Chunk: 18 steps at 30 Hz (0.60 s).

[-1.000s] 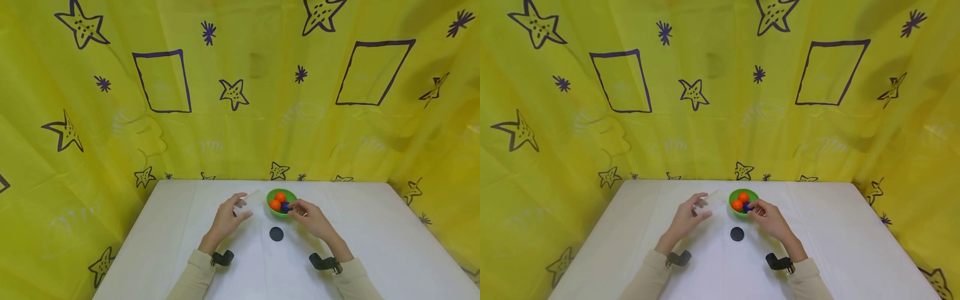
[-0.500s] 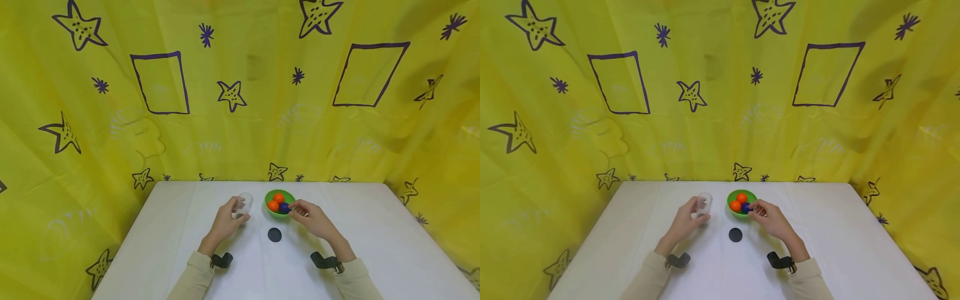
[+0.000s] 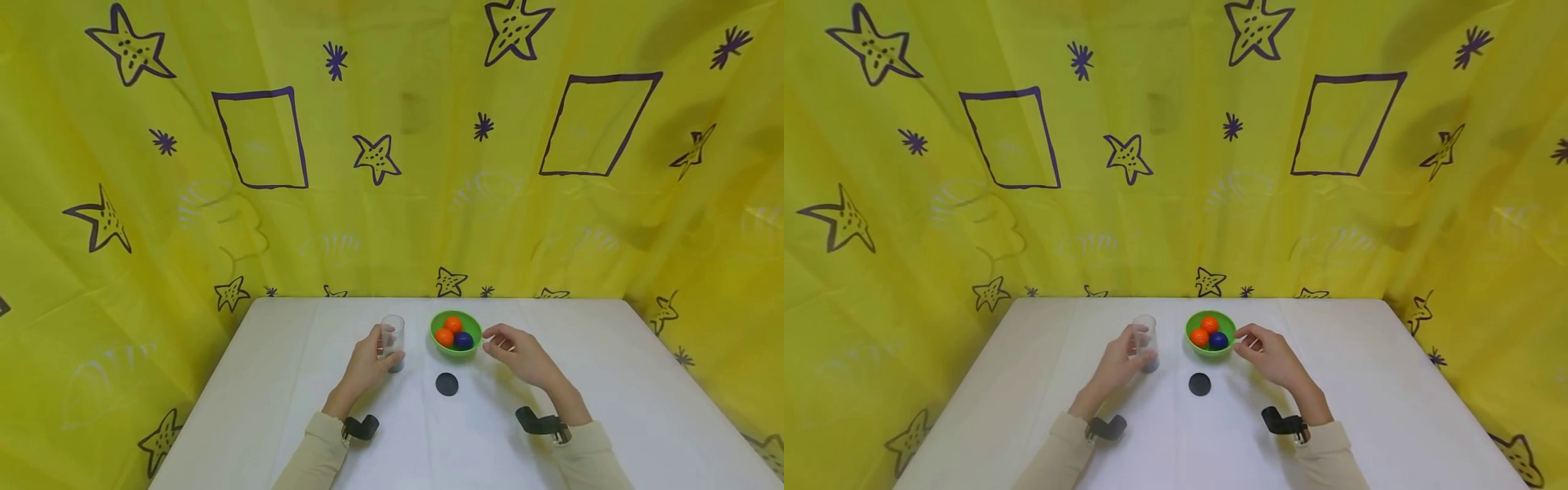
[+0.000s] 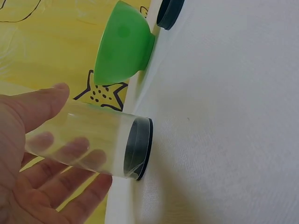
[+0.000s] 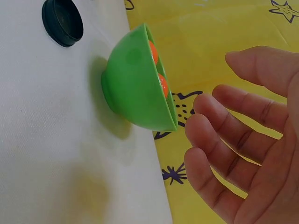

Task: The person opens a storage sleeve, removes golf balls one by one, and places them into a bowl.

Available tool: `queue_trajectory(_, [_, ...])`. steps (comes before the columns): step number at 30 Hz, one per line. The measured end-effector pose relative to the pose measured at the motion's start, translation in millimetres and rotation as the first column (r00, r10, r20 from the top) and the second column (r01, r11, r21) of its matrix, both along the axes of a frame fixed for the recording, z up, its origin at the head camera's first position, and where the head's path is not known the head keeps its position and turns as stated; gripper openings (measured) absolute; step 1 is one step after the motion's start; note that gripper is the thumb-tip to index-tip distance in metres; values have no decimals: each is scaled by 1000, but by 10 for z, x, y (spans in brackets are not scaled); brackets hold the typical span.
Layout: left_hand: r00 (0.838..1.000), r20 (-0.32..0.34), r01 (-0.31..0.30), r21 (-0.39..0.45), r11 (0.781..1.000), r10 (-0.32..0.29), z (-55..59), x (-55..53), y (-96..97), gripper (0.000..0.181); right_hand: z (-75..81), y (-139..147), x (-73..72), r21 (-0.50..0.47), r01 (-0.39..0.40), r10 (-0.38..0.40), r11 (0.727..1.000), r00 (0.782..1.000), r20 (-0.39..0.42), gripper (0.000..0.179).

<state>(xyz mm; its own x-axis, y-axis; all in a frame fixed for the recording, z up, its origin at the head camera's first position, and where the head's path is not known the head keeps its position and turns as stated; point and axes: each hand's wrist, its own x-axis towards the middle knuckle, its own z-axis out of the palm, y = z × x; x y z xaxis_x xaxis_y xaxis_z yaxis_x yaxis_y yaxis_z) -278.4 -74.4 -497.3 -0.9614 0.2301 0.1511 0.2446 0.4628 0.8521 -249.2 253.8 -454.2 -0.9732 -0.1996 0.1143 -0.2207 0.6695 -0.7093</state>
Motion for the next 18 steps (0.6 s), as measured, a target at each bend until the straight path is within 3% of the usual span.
queue_trajectory(5, [997, 67, 25, -49, 998, -22, -16, -29, -46, 56, 18, 35, -35, 6, 12, -13, 1000, 1000, 16, 31])
queue_trajectory(11, [987, 121, 120, -150, 981, -103, 18, -62, -172, 65, 50, 65, -51, 8, 20, -21, 1000, 1000, 12, 33])
queue_trajectory(15, [984, 111, 164, -283, 945, -137, 103, -78, -278, 65, 65, 98, -41, 8, 54, -54, 998, 998, -19, 34])
queue_trajectory(18, [987, 94, 155, -377, 913, -129, 196, -73, -365, 60, 53, 131, -36, 2, 91, -91, 996, 995, -46, 34])
